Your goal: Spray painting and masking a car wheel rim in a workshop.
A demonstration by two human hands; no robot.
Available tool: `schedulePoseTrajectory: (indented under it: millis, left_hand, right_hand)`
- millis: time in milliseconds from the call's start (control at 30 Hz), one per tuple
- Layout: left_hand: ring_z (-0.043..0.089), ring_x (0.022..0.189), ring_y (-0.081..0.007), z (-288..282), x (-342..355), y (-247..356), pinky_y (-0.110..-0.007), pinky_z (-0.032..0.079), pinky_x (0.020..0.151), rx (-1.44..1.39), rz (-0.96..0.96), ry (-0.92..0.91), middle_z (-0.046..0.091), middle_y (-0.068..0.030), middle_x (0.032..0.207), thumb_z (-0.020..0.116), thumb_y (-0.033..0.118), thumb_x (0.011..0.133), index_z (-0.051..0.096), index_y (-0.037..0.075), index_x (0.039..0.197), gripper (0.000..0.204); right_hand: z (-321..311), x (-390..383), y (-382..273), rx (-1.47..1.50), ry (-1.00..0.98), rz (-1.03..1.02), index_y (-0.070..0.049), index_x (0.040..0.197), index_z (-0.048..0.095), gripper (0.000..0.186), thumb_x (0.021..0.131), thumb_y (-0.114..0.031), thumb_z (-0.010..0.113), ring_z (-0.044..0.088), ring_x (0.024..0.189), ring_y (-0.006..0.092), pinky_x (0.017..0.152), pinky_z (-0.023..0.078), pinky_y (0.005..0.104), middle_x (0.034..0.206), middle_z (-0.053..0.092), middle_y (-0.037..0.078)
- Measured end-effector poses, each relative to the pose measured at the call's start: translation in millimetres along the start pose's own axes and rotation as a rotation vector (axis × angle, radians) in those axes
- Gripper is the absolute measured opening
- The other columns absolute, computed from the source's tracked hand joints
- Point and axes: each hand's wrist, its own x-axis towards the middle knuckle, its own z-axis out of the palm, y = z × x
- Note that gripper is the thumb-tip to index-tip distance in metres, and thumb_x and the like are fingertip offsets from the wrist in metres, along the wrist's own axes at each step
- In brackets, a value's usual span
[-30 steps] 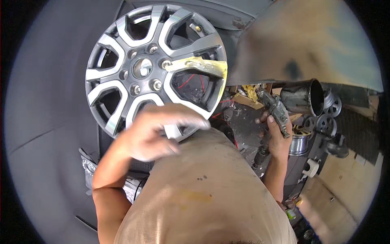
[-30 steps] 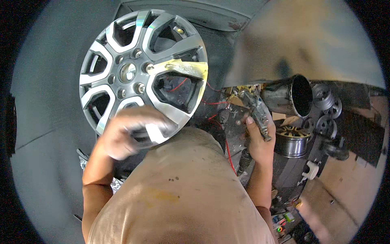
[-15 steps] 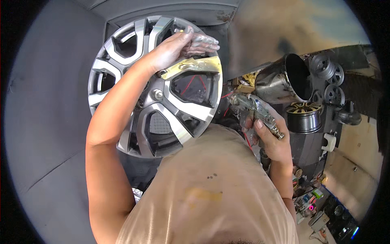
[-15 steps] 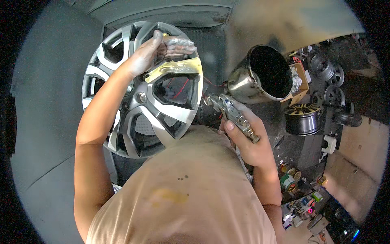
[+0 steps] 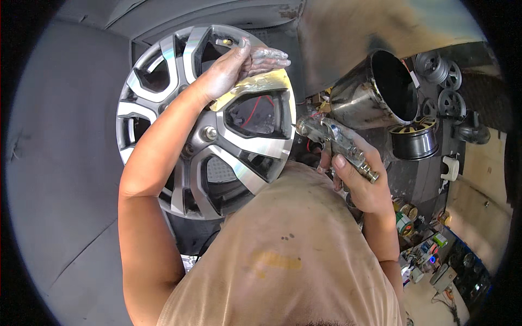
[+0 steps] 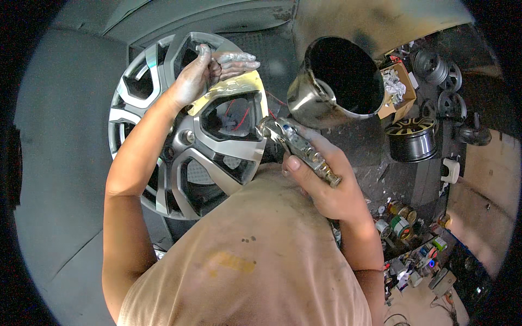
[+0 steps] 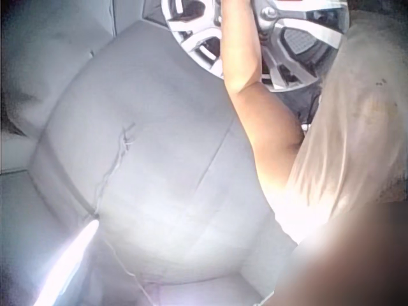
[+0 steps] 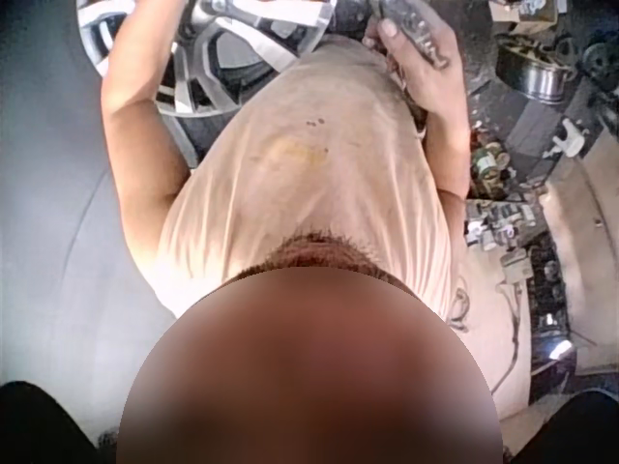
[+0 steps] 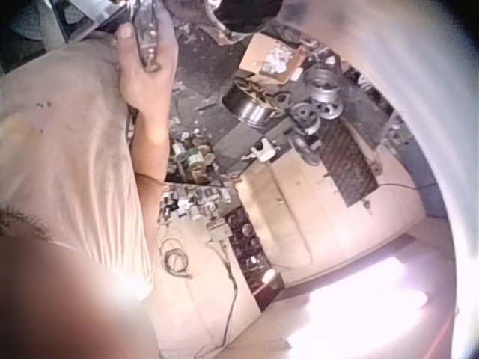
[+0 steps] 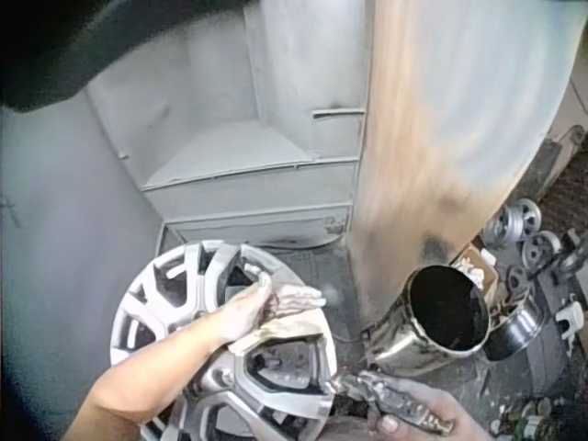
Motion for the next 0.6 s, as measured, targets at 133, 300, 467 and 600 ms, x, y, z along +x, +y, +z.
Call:
schedulePoseTrajectory:
  millis: [133,300,467,600]
  left_hand:
    - [0.052,0.136,-0.0320,1,-3,1,-0.039,0.035,0.118,-0.013,-0.033,-0.002,0.053,-0.0256,0.145,0.021,0.064,0.105,0.043,-0.011,0.144,0.087]
    - [0.049,0.138,-0.0313,2,-5,2,-0.038,0.034,0.119,-0.016,-0.058,0.005,0.051,-0.0246,0.147,0.022,0.064,0.105,0.043,-0.011,0.144,0.087]
    - [0.050,0.138,-0.0302,1,-3,-2,-0.039,0.033,0.121,-0.016,0.010,-0.016,0.056,-0.0234,0.143,0.020,0.057,0.108,0.047,-0.010,0.142,0.081]
    - [0.050,0.138,-0.0300,0,-3,-5,-0.039,0.033,0.121,-0.062,-0.007,-0.002,0.056,-0.0232,0.142,0.022,0.058,0.108,0.047,-0.011,0.142,0.081]
  right_hand:
    - [5,6,-5,-0.007,-0.014,-0.053,0.002,0.137,0.057,0.049,0.098,-0.024,0.070,0.059,0.080,0.0077,0.070,0.048,0.0238,0.093,0.067,0.002]
    - [10,9,-13,0.000,-0.032,-0.035,0.003,0.135,0.059,0.048,0.096,-0.022,0.071,0.061,0.084,0.0096,0.076,0.050,0.0257,0.096,0.067,0.004]
    - [8,10,-14,-0.042,0.029,-0.048,0.004,0.132,0.059,0.046,0.096,-0.021,0.072,0.061,0.083,0.0096,0.074,0.050,0.0250,0.095,0.067,0.005]
    - [4,13,-8,-0.103,0.099,-0.076,0.007,0.134,0.057,0.053,0.095,-0.027,0.070,0.059,0.069,0.0087,0.058,0.047,0.0219,0.089,0.068,0.007]
